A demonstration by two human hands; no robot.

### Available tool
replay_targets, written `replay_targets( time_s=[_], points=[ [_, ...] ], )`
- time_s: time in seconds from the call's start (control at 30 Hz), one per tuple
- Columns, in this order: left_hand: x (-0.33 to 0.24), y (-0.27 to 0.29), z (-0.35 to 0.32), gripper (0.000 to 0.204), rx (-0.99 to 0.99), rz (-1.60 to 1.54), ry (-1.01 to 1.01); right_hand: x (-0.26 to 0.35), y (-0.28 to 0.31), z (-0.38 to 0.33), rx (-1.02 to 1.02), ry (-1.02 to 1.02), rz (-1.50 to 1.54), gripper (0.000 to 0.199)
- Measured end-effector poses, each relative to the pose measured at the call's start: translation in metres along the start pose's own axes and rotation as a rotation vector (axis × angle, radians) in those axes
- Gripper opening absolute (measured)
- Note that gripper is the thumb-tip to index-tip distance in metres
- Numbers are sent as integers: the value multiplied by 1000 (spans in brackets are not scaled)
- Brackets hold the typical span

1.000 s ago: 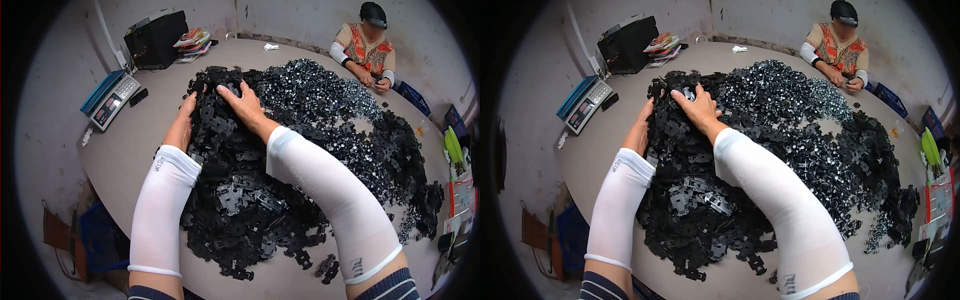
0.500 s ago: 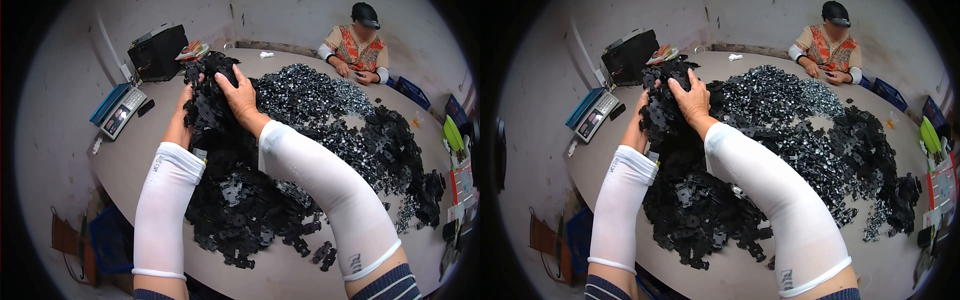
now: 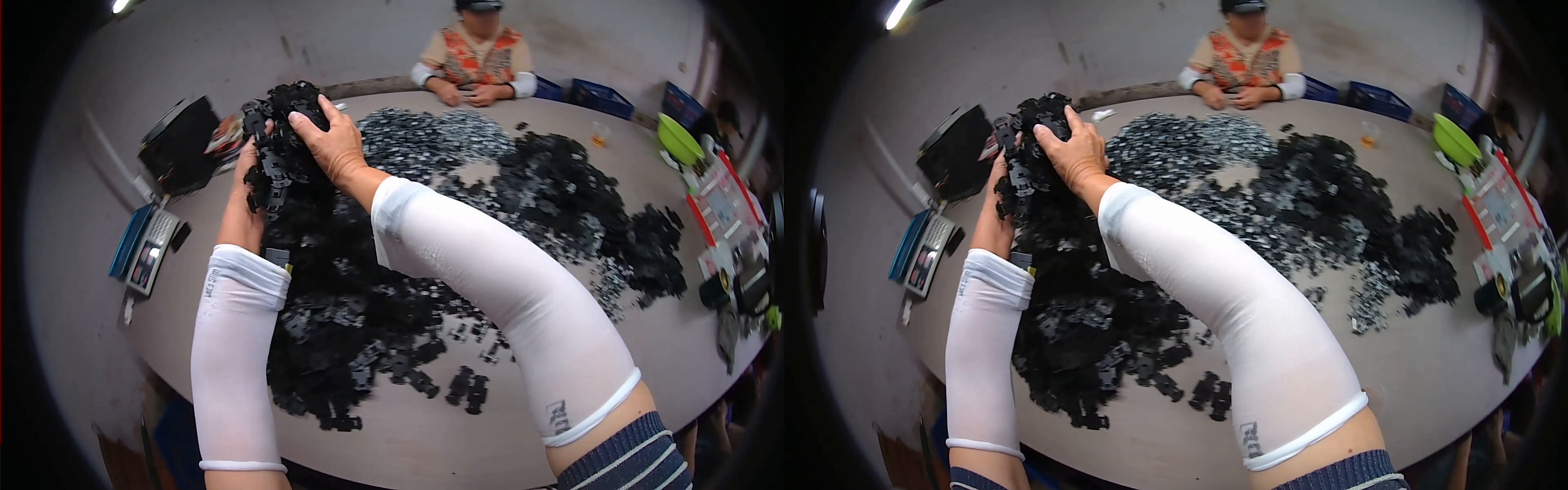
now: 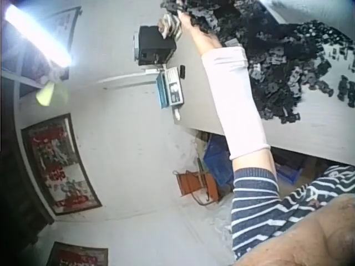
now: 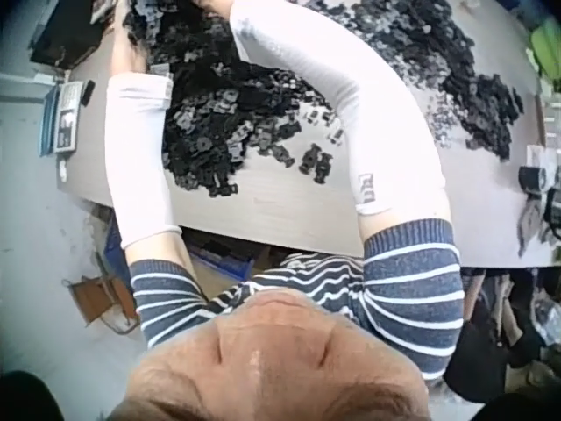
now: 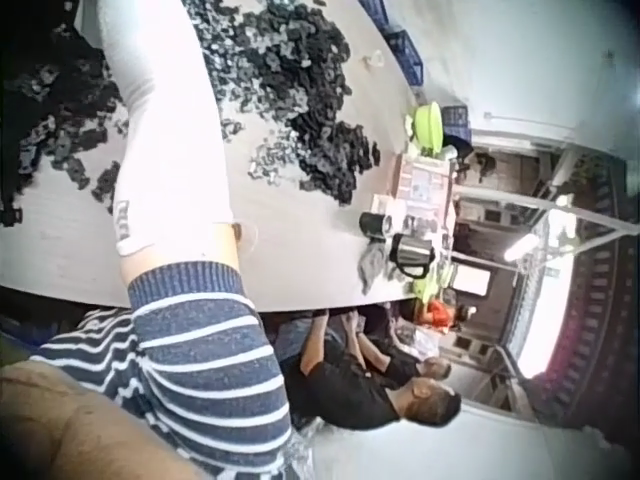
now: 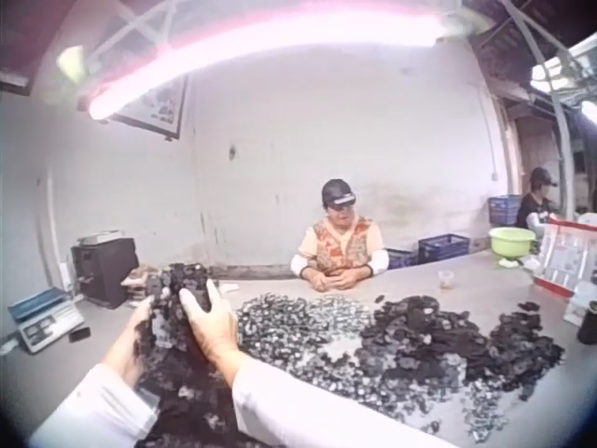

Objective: Sort and assemble small plastic and metal components at a workshop table.

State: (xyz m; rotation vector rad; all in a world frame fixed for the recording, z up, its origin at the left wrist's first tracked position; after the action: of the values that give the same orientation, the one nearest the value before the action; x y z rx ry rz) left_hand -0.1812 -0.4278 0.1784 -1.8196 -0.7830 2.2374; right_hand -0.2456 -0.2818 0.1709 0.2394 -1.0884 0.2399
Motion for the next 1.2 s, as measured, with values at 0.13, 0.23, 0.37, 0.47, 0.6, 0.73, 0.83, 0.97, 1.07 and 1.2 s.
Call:
replay_targets(
  time_s=[0.13, 0.23, 0.37, 0.47, 0.6, 0.73, 0.83, 0.97, 1.07, 1.2],
  points=[
    [41, -77, 35, 40, 86, -14, 50, -7, 91, 15, -94, 33, -49, 83],
    [81, -130, 68, 44, 178, -28, 109, -15, 162, 21, -216, 101, -110, 83],
    [154, -218, 97, 45, 236, -19, 154, -44, 267, 29, -285, 122, -128, 83],
    [206, -270, 124, 40, 189, -15, 152, -65, 330, 37, -311, 59, -214, 85],
    [268, -319, 156, 36, 151, -157, 216, -107, 396, 62, -276, -41, -282, 90],
    [313, -364, 180, 43, -26, -218, 397, -167, 459, 87, -272, -144, -363, 87],
    [313, -404, 142, 46, -59, -133, 428, -202, 515, 83, -316, -154, -323, 76],
    [304, -349, 164, 51, 126, 20, 379, -156, 476, 37, -243, -198, -395, 56],
    [301, -373, 145, 56, 228, 643, 316, -145, 503, 13, -282, -233, -333, 42],
    [281, -366, 122, 33, 364, 1091, 35, -116, 470, -41, -63, -90, -497, 33]
  ],
)
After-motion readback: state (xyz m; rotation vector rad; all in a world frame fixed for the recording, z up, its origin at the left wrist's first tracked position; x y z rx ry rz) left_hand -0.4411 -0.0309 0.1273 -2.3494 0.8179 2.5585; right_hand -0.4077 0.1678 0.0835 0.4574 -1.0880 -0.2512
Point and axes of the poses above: each hand's wrist, its own z-axis towards the middle knuckle, its own y-axis out of the back of the hand, x = y × z, the point moved 2 cm from there along z, towards the middle knuckle, and after that the axes turned 1 degree about -x, right-handed, at the moved point
